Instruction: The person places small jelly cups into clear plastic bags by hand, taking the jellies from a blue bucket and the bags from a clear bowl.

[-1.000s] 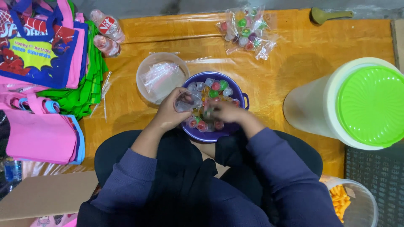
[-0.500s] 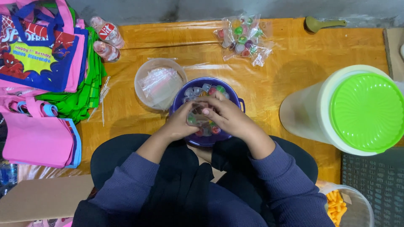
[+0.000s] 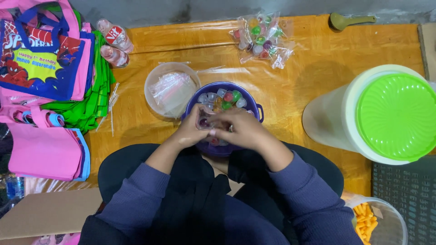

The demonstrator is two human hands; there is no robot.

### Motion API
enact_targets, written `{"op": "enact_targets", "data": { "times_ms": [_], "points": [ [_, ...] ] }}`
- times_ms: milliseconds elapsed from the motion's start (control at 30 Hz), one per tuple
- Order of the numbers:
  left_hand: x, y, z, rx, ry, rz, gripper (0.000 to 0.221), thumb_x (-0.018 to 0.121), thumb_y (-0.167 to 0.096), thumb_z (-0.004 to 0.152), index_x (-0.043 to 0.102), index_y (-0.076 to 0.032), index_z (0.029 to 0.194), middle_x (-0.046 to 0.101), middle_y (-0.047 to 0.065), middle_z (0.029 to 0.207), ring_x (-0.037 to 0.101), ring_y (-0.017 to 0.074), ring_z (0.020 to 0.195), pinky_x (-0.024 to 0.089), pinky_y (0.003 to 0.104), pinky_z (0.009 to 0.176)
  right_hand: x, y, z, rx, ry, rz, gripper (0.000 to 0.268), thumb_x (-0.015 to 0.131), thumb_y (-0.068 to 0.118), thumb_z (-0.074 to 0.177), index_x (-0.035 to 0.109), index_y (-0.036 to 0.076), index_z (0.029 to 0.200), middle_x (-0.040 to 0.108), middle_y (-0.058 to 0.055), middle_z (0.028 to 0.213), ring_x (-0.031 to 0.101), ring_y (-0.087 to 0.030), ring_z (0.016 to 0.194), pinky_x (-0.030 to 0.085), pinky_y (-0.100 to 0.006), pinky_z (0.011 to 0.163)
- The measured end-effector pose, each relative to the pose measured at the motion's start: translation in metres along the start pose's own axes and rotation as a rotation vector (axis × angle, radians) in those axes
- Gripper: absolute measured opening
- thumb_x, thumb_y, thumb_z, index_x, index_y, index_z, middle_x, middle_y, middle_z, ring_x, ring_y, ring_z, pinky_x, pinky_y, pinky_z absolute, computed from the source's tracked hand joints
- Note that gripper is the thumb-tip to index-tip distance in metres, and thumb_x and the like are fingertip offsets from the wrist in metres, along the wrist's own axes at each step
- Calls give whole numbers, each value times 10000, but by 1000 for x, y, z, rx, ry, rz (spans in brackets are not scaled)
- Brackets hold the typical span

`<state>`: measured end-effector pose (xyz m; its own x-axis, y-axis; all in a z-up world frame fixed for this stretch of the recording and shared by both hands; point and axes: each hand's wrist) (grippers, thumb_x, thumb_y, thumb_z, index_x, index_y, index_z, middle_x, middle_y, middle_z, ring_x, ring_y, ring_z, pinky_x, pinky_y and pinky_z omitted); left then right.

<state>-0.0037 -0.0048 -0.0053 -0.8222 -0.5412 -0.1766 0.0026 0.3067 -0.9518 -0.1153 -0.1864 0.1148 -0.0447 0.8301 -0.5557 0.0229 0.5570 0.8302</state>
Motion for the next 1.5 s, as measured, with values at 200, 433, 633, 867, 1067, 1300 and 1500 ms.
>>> {"op": "enact_targets", "data": {
  "times_ms": [200, 433, 633, 867, 1067, 1300, 1500],
  "points": [
    [-7, 4, -14, 143, 118, 86, 884, 883, -66, 647, 211, -91, 1220, 404, 188, 1307, 513, 374, 1235, 443, 465, 1069, 19, -32, 8, -83, -25, -145, 308, 830, 403, 782, 654, 153, 748, 696, -71, 755, 713, -350, 777, 566, -430, 685],
    [-25, -22, -7, 117, -34, -93, 202, 679, -209, 1012, 570, -102, 1145, 672, 62, 1019, 633, 162, 1025, 504, 357, 950, 13, -46, 12, -6, -257, 17, 112, 800, 180, 812, 698, 208, 848, 709, -8, 804, 736, -220, 755, 583, -333, 685],
    [-23, -31, -7, 161, -240, -153, 159, 800, -134, 917, 760, -101, 1068, 780, 57, 938, 681, 89, 913, 559, 292, 855, 5, -57, 13, 293, -346, 279, 310, 823, 160, 804, 736, 196, 1099, 787, -6, 815, 738, -121, 761, 563, -260, 745],
    [-26, -33, -8, 118, -297, -84, 125, 789, -128, 920, 798, -127, 1045, 798, 53, 915, 708, 76, 899, 579, 277, 836, 7, -76, 15, 256, -350, 117, 116, 851, 156, 790, 812, 165, 899, 762, -49, 882, 725, -246, 859, 549, -332, 766],
    [-24, -42, -10, 143, -336, -74, 124, 776, -72, 911, 806, -93, 1029, 798, 93, 915, 704, 103, 913, 584, 305, 835, 3, -74, 14, 266, -334, 134, 142, 844, 150, 808, 809, 145, 945, 769, -64, 870, 732, -224, 798, 559, -308, 685],
    [-26, -40, -12, 229, -356, 6, 108, 777, -66, 911, 806, -93, 1012, 795, 89, 873, 732, 122, 904, 593, 304, 802, -5, -55, 12, 188, -313, 180, 265, 845, 138, 803, 792, 152, 1063, 793, -85, 922, 752, -266, 906, 581, -364, 786],
    [-21, -53, -17, 447, -325, 250, 148, 744, 7, 866, 792, -111, 941, 775, 80, 848, 761, 289, 853, 598, 385, 756, 10, -60, 15, -142, -333, 40, 270, 867, 145, 805, 794, 140, 1065, 752, -102, 1075, 682, -359, 1058, 536, -471, 932]
  ]
}}
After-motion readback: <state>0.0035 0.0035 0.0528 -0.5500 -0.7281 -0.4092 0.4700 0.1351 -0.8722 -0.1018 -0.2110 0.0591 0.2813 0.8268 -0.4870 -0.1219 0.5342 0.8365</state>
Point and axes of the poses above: each hand's wrist, its own z-axis towards the middle knuckle, its own x-axis out of the palm, y = z × x
